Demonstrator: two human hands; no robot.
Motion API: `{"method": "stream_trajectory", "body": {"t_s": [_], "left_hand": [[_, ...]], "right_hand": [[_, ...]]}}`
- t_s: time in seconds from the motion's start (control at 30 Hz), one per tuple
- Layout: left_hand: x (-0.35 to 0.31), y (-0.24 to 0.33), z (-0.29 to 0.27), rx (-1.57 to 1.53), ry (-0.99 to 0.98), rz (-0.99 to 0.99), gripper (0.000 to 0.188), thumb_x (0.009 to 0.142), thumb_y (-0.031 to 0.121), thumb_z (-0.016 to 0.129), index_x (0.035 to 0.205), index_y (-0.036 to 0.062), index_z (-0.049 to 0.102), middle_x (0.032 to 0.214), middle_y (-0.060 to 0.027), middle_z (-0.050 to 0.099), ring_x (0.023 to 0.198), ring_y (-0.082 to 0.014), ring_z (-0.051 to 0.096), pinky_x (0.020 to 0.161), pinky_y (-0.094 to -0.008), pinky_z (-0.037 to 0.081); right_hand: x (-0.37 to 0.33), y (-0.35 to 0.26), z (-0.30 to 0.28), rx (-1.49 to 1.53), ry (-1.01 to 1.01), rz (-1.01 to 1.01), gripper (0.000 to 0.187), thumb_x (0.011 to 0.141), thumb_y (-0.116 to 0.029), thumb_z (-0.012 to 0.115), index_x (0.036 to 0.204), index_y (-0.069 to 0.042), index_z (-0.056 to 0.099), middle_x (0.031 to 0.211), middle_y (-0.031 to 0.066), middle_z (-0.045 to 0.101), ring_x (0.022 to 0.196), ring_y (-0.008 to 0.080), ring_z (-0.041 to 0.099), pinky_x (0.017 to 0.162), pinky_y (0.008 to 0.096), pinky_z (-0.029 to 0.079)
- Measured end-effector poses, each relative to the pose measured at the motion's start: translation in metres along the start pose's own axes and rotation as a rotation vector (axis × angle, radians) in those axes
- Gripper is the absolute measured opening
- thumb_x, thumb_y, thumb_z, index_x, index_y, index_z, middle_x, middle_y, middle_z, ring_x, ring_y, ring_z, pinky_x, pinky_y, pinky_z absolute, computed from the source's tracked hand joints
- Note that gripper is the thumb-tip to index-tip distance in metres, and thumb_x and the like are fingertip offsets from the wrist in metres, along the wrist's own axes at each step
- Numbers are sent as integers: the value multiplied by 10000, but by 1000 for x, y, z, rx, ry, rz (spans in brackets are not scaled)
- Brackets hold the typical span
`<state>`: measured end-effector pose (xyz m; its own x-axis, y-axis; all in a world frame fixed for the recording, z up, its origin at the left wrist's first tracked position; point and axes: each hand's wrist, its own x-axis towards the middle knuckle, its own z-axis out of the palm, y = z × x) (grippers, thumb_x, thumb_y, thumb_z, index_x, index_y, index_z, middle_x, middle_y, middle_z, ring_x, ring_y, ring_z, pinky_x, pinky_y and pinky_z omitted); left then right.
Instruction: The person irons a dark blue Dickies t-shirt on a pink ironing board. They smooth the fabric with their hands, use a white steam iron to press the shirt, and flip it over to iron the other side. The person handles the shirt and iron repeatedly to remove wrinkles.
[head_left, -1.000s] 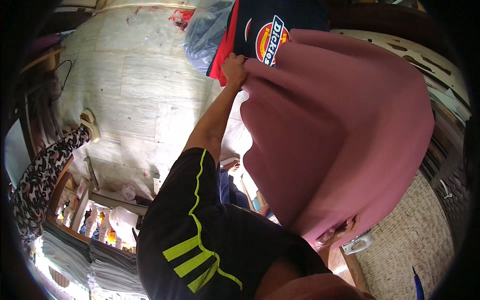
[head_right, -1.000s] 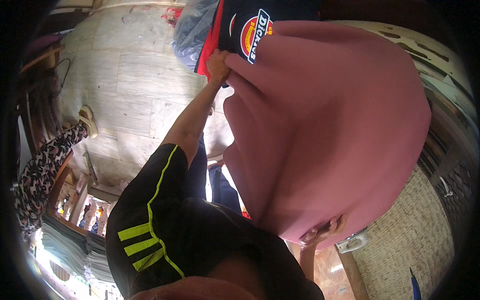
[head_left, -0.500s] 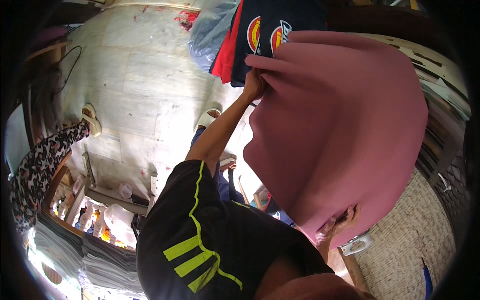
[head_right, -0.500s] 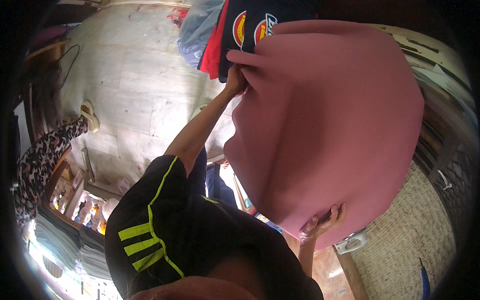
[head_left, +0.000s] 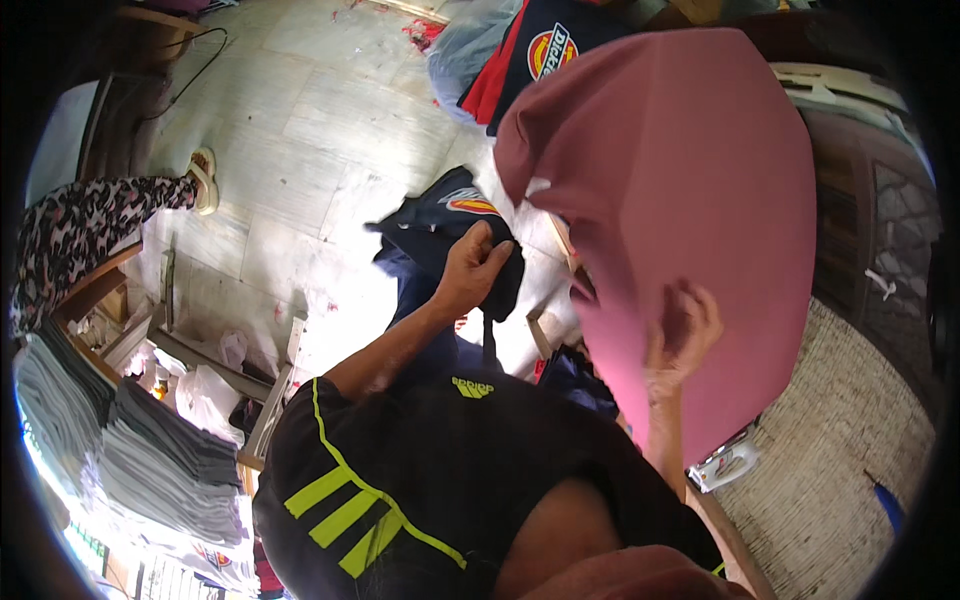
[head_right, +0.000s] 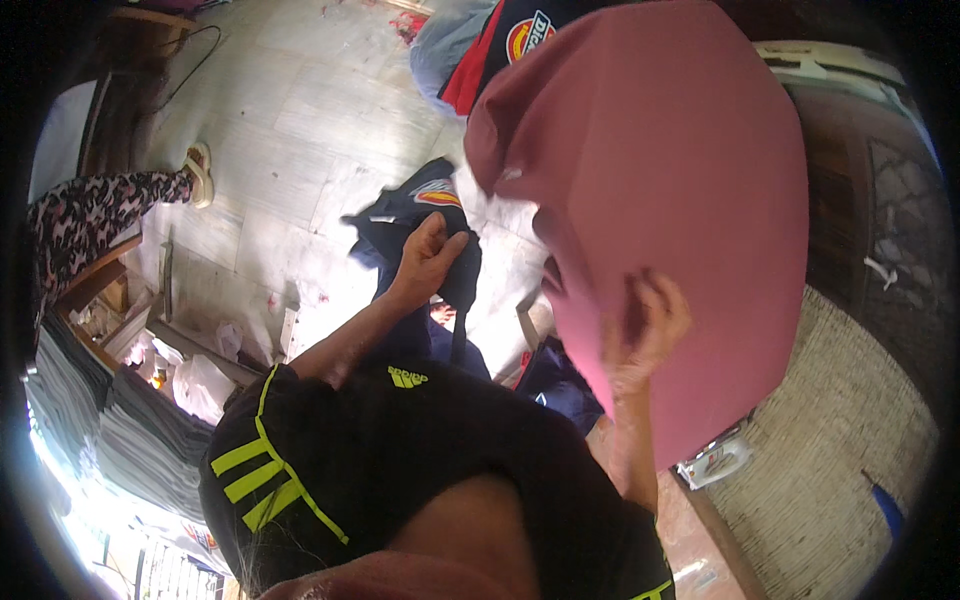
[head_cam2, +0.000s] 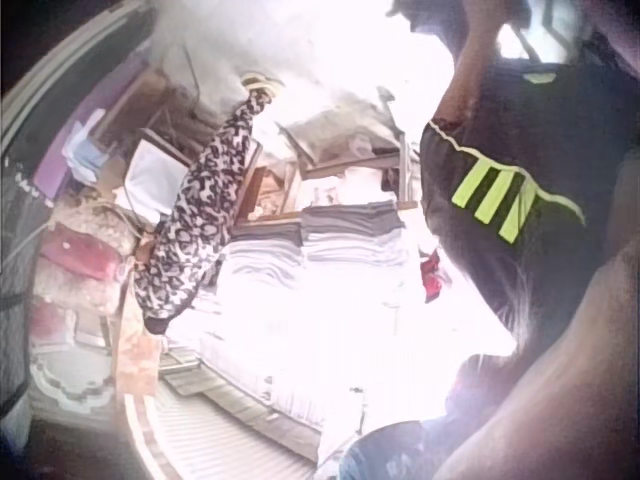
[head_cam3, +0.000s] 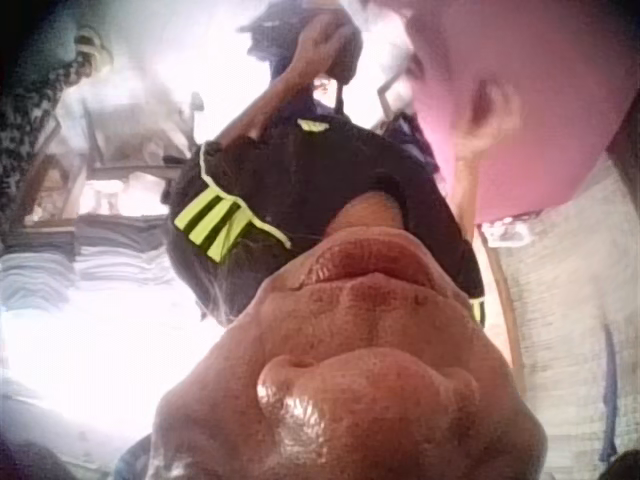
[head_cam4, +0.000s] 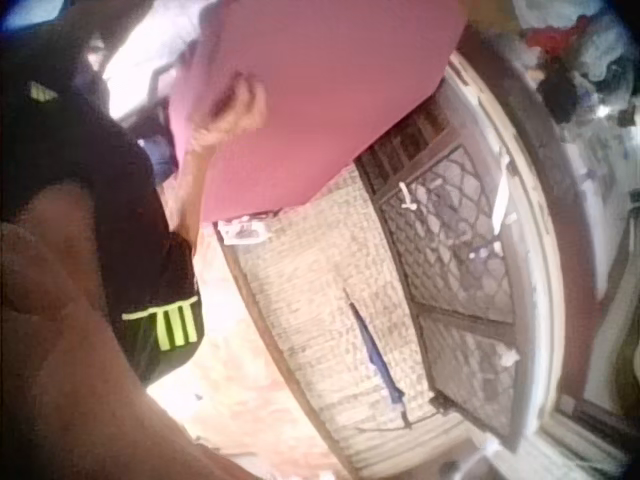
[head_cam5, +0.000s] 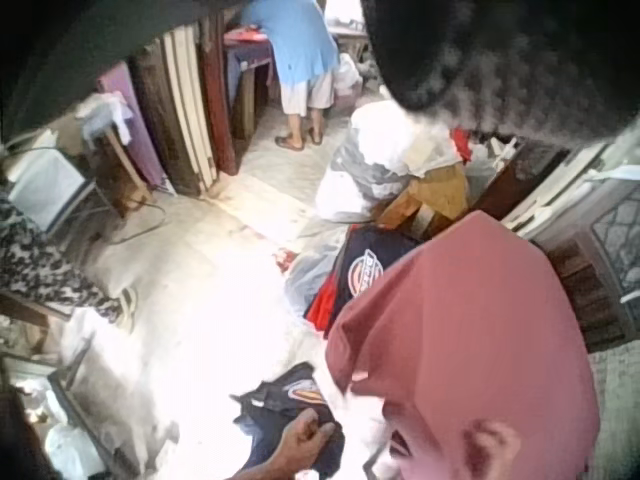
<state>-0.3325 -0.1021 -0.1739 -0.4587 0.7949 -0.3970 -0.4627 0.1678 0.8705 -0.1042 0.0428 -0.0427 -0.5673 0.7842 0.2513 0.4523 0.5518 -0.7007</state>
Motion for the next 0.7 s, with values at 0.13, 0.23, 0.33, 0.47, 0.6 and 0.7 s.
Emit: {"method": "stream_trajectory", "body": {"t_s": [0.13,0.23,0.33,0.47,0.6,0.7], "left_hand": [[-65,38,36,-120,-49,94,158,955,74,647,884,36,512,776,5,617,702,-21,488,595,-241,429],[-106,63,50,59,-72,282,189,930,88,677,880,20,507,685,-64,573,628,-56,477,553,-271,426],[-126,95,31,523,-49,748,220,825,144,789,903,63,599,693,-74,592,611,-262,603,566,-341,456],[-144,121,11,772,187,1014,468,679,247,870,1078,123,660,1035,-79,612,935,-309,592,756,-418,457],[-136,74,10,844,-252,566,460,763,206,798,1174,94,623,1130,-112,617,1062,-319,581,870,-443,440],[-149,61,26,609,-486,619,602,805,319,803,1303,80,563,1241,-133,607,1172,-327,558,941,-449,431]], "right_hand": [[-30,-67,41,-65,-523,52,716,730,-295,857,1308,-21,537,1221,208,611,1196,403,545,981,480,447],[-65,-70,73,180,-367,342,469,814,-103,737,1246,-33,569,1068,180,684,973,376,664,924,420,487],[-62,-79,48,412,-364,304,291,858,14,554,1130,-38,642,1012,139,707,940,290,690,883,363,495],[-54,-130,-9,477,-561,109,277,861,8,529,1106,-29,653,1027,115,709,970,241,678,899,329,491],[-68,-154,-50,563,-445,188,227,887,-4,545,1085,-31,655,1053,81,690,968,192,665,907,295,489],[-75,-156,-86,690,-155,266,194,907,-28,576,1089,-24,644,1071,56,665,980,149,642,902,274,488]]}}
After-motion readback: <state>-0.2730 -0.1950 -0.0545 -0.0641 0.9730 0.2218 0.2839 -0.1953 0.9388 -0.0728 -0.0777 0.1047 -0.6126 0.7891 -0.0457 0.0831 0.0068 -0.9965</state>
